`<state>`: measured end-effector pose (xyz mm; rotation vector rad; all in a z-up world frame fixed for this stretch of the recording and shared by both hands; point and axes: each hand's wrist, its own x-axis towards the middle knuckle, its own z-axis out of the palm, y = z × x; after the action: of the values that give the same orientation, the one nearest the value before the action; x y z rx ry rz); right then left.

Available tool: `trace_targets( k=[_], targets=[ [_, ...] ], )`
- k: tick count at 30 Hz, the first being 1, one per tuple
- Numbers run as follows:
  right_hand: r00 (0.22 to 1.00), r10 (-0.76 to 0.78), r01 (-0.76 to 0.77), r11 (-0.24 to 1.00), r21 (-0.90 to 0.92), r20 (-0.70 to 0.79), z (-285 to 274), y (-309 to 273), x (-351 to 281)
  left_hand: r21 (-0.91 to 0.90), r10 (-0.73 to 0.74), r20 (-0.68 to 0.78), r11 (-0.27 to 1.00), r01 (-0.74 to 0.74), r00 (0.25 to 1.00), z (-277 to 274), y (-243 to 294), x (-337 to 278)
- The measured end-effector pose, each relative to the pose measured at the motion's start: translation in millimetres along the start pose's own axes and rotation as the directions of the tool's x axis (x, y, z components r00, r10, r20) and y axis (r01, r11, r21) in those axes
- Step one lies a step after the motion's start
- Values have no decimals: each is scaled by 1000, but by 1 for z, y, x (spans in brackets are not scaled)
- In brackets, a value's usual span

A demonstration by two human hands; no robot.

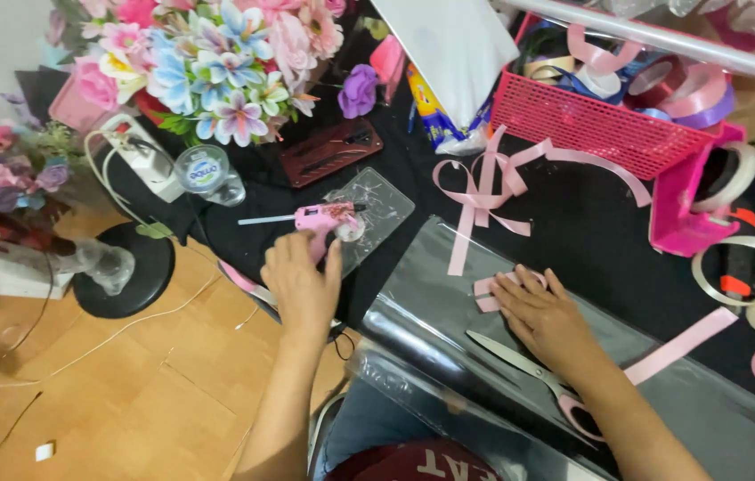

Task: The person wraps a long silver rod with a sheet of clear plastic, then cuts a pink ribbon with scissors. They use a hot glue gun to attach the ribbon to the plastic-wrapped rod.

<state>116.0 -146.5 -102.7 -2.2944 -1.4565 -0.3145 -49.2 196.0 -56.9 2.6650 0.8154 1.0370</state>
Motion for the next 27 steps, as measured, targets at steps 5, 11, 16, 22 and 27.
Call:
trace_targets(
  k=[5,11,16,22,27],
  targets=[
    [997,22,-24,999,22,77,-9,0,2,102,-133,202,988,115,970,11,-41,11],
    [966,25,-20,1000,-25,257,-13,1,1,162,-296,587,955,249,753,-6,-33,47],
    [954,31,-20,999,-38,299,-11,5,1,-108,-322,681,844,526,657,-34,-24,57],
    [944,52,-54,999,-1,327,-14,3,3,-728,-217,669,-1,685,711,-47,-8,49],
    [951,49,-46,999,-18,304,-13,2,2,-738,-96,673,-148,658,733,-44,-18,37]
  ],
)
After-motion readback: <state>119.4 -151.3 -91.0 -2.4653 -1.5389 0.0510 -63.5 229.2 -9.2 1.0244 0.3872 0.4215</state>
